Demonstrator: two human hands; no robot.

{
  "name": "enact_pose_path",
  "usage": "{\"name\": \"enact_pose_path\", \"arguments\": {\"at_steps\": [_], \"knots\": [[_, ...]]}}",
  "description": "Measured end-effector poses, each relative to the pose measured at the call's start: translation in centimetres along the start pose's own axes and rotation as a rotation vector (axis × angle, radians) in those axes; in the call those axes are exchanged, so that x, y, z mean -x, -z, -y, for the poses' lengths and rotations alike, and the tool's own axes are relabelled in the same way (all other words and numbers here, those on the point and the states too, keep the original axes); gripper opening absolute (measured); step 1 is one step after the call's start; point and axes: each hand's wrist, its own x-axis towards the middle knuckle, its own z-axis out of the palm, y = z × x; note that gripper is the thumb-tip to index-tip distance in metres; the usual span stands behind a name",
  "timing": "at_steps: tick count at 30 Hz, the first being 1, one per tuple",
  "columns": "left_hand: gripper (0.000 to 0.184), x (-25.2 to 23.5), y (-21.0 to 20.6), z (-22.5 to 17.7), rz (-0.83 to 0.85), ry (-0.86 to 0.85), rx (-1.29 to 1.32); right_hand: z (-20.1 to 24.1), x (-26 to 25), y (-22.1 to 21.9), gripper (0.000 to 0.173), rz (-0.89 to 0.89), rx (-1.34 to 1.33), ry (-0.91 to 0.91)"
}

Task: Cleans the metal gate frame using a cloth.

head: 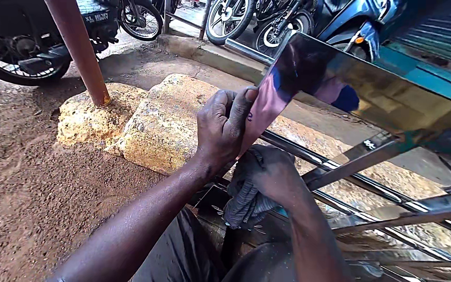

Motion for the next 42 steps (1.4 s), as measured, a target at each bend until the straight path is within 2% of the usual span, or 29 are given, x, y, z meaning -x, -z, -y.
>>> {"name": "enact_pose_path", "arguments": {"at_steps": [5,10,14,17,19,21,23,24,27,29,31,32,33,36,37,38,39,42], "knots": [[0.042,0.1,0.2,0.0,0.008,-0.001,0.018,-0.1,0.1,0.0,0.016,0.01,-0.016,0.028],[0.039,0.2,0.3,-0.3,-0.001,0.004,-0.008,0.1,0.3,-0.1,0.02,-0.021,-0.023,0.023],[0.04,0.2,0.3,-0.5,0.008,0.02,-0.023,0.3,0.3,0.1,0.015,-0.013,-0.007,-0.009],[0.042,0.1,0.3,-0.4,-0.002,-0.004,-0.052,0.7,0.6,-0.6,0.021,-0.141,0.091,-0.047],[0.042,0.1,0.3,-0.3,-0.002,-0.002,-0.053,0.7,0.9,-1.8,0.026,-0.305,0.163,-0.059],[0.042,0.0,0.2,-0.2,-0.004,-0.013,-0.055,0.1,0.8,-3.3,0.028,-0.519,0.178,0.027],[0.043,0.0,0.1,0.0,-0.007,-0.026,-0.064,-0.4,1.0,-4.5,0.025,-0.609,0.14,0.171],[0.043,0.0,0.2,0.1,-0.005,-0.032,-0.062,-0.7,1.3,-5.1,0.025,-0.592,0.124,0.249],[0.044,0.0,0.1,0.1,0.001,-0.015,-0.042,-1.5,2.9,-5.5,0.04,-0.488,0.241,0.39],[0.044,0.1,0.1,-0.2,-0.003,-0.006,-0.063,-1.5,3.0,-5.7,0.034,-0.485,0.403,0.433],[0.045,0.2,0.0,-0.2,-0.004,-0.01,-0.09,-0.4,2.2,-5.4,0.021,-0.448,0.474,0.435],[0.046,0.1,0.0,-0.2,-0.001,-0.01,-0.091,0.3,1.7,-4.6,0.018,-0.369,0.45,0.4],[0.047,0.1,-0.1,-0.1,-0.006,-0.011,-0.086,1.0,1.2,-3.4,0.019,-0.218,0.391,0.331],[0.05,0.0,-0.2,-0.4,-0.005,0.008,-0.057,2.3,-1.8,0.3,0.023,0.34,0.229,0.029],[0.05,0.0,-0.2,-0.5,0.001,0.005,-0.042,2.5,-2.4,0.6,0.022,0.397,0.204,-0.013],[0.05,0.1,-0.1,-0.5,0.008,0.003,-0.034,2.6,-2.2,0.4,0.021,0.371,0.204,-0.028],[0.049,0.1,-0.1,-0.6,0.011,0.006,-0.032,2.8,-1.4,-0.4,0.018,0.249,0.22,-0.015],[0.047,0.3,0.0,-1.2,0.0,-0.004,-0.037,3.0,1.3,-5.2,0.019,-0.309,0.339,0.068]]}}
